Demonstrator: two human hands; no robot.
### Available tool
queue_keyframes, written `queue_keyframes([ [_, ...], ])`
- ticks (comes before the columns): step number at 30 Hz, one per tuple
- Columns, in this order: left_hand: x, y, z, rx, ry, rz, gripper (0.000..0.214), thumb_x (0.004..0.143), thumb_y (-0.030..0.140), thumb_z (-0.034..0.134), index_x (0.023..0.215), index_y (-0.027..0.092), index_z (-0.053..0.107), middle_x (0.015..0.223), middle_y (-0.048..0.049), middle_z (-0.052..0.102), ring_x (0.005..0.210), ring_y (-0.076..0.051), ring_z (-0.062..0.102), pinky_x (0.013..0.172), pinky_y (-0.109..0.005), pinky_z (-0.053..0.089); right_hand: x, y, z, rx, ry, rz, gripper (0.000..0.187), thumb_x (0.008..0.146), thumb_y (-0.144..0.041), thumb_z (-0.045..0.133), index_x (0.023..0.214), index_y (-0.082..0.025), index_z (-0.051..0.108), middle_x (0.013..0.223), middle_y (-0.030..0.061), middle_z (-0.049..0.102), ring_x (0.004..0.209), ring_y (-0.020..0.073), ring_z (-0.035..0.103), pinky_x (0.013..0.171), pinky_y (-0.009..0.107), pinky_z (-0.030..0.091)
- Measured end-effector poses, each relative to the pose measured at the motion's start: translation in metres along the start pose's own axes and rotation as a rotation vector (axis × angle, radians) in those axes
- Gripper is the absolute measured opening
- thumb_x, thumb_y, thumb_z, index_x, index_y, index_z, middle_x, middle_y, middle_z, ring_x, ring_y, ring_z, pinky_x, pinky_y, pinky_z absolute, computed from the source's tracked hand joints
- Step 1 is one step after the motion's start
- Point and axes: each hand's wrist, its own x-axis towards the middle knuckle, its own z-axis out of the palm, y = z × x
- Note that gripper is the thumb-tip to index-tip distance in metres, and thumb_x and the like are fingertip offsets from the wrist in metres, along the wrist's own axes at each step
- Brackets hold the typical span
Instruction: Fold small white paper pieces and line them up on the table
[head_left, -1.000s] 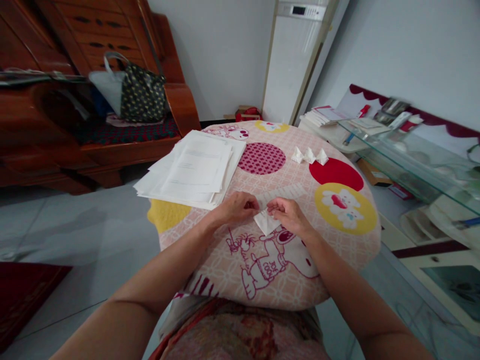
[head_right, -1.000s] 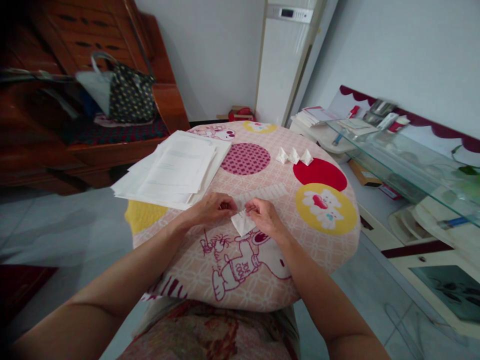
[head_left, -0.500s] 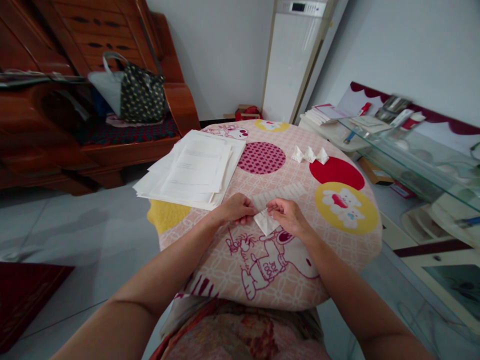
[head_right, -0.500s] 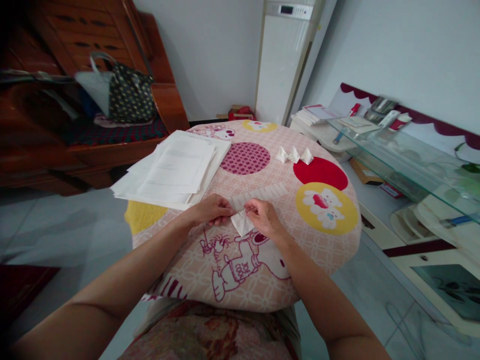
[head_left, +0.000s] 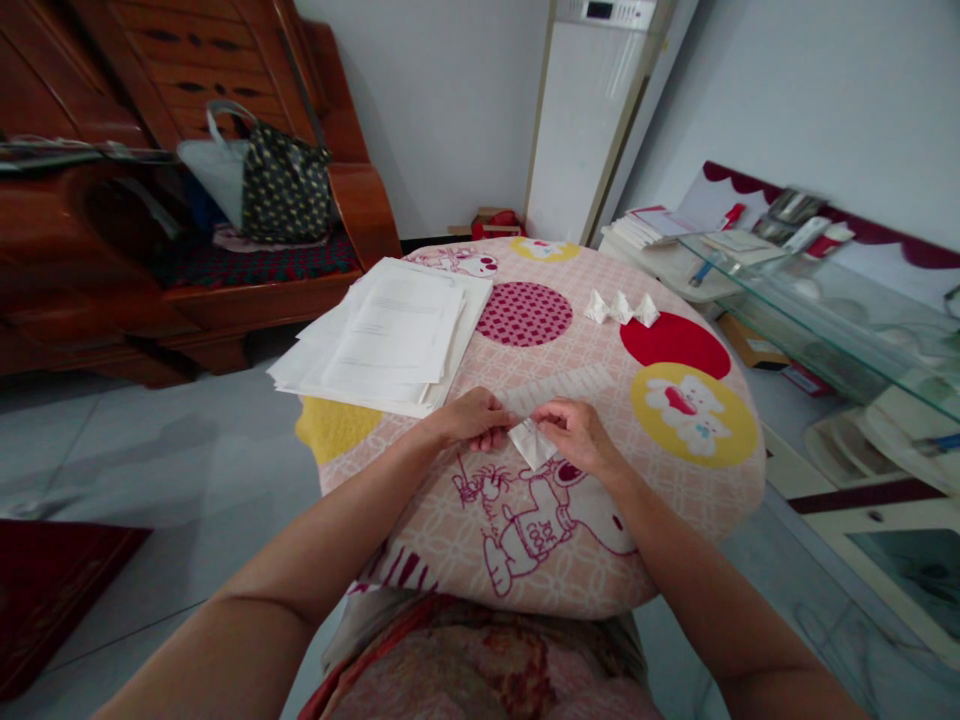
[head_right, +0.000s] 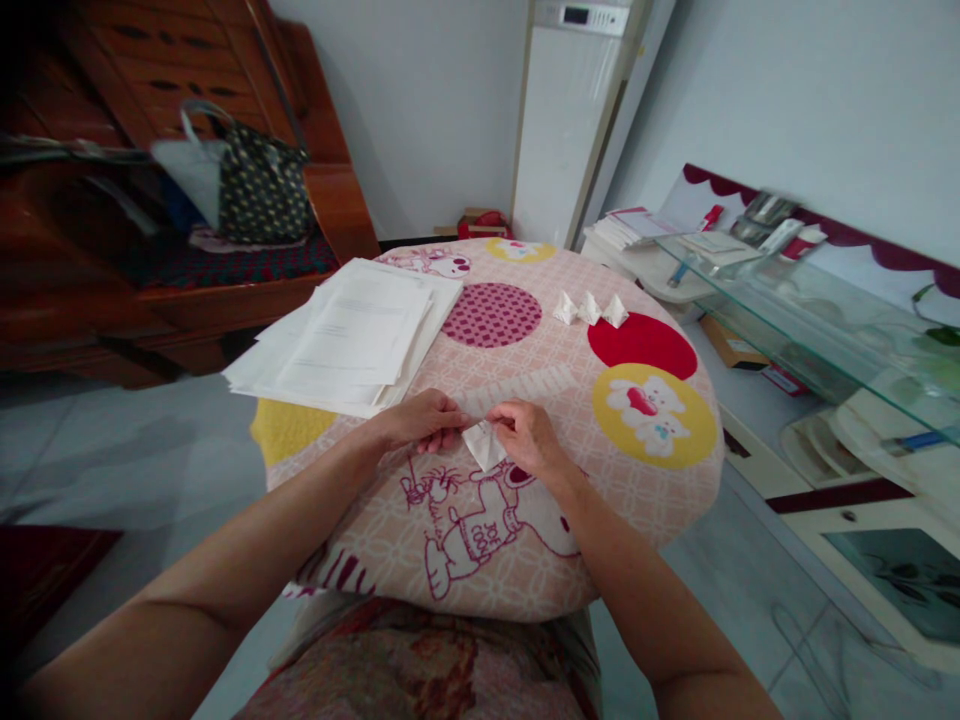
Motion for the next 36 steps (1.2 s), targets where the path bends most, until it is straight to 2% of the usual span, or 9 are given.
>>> queue_keyframes([
  [4,0.002,-0.002,0.0,-0.002,0.002,-0.006,0.038,0.092,0.03,0.059,0.058,0.013,0.059,0.046,-0.001,0.06,0.035,-0.007,0.047,0.036,-0.019,0.032,-0.002,-0.002,0.001,-0.072,-0.017,-0.086,0.015,0.081,-0.007,0.067,0.082,-0.017,0.078,0.085,0.0054,0.073,0.079,0.0169,0.067,0.073,0.028,0.05],
  [11,0.002,-0.002,0.0,0.121,-0.015,0.001,0.044,0.09,0.036,0.063,0.053,0.015,0.056,0.043,-0.0002,0.056,0.034,-0.007,0.046,0.037,-0.019,0.033,-0.004,-0.009,0.001,-0.136,-0.052,-0.088,0.018,0.086,-0.009,0.065,0.083,-0.019,0.081,0.086,0.0054,0.071,0.078,0.0162,0.066,0.073,0.028,0.049],
  [18,-0.002,0.005,0.004,0.466,0.05,0.054,0.041,0.089,0.027,0.058,0.05,0.016,0.056,0.04,0.0013,0.053,0.035,-0.009,0.045,0.044,-0.022,0.035,-0.008,-0.008,0.003,-0.184,-0.104,-0.135,0.018,0.089,-0.012,0.065,0.088,-0.02,0.082,0.09,0.0061,0.069,0.08,0.0165,0.065,0.073,0.029,0.05],
  [22,-0.001,0.007,0.009,0.73,0.145,0.105,0.032,0.085,0.025,0.062,0.055,0.015,0.065,0.048,-0.0008,0.059,0.045,-0.01,0.052,0.052,-0.023,0.037,-0.015,-0.002,-0.003,-0.176,-0.192,-0.277,0.019,0.09,-0.017,0.067,0.1,-0.022,0.081,0.106,0.0092,0.067,0.098,0.0209,0.065,0.087,0.035,0.053],
  [26,0.001,0.005,0.008,0.906,0.251,0.18,0.019,0.08,0.028,0.067,0.069,0.014,0.074,0.063,-0.0051,0.068,0.061,-0.016,0.06,0.059,-0.025,0.039,-0.02,0.0,-0.009,-0.206,-0.274,-0.38,0.02,0.093,-0.021,0.065,0.105,-0.022,0.08,0.118,0.0117,0.064,0.109,0.0239,0.061,0.096,0.041,0.052],
  [28,0.0,0.005,0.005,0.881,0.235,0.174,0.018,0.08,0.027,0.067,0.072,0.014,0.074,0.064,-0.0046,0.068,0.061,-0.016,0.06,0.06,-0.025,0.039,-0.021,0.0,-0.008,-0.238,-0.276,-0.407,0.021,0.095,-0.022,0.063,0.106,-0.023,0.08,0.12,0.0118,0.062,0.111,0.0244,0.06,0.097,0.042,0.051],
  [32,-0.004,0.005,0.0,0.668,0.148,0.118,0.023,0.083,0.027,0.059,0.068,0.014,0.069,0.053,-0.0007,0.061,0.048,-0.013,0.056,0.054,-0.023,0.04,-0.023,-0.003,-0.001,-0.287,-0.245,-0.408,0.022,0.096,-0.023,0.06,0.109,-0.023,0.078,0.12,0.0121,0.06,0.112,0.0253,0.057,0.099,0.044,0.05],
  [36,0.0,0.001,-0.003,0.547,0.228,0.149,0.022,0.084,0.026,0.057,0.069,0.014,0.066,0.048,0.0008,0.058,0.043,-0.012,0.053,0.049,-0.022,0.038,-0.023,-0.01,0.007,-0.35,-0.251,-0.358,0.018,0.096,-0.024,0.061,0.104,-0.022,0.077,0.116,0.0121,0.061,0.111,0.0265,0.056,0.1,0.043,0.048],
])
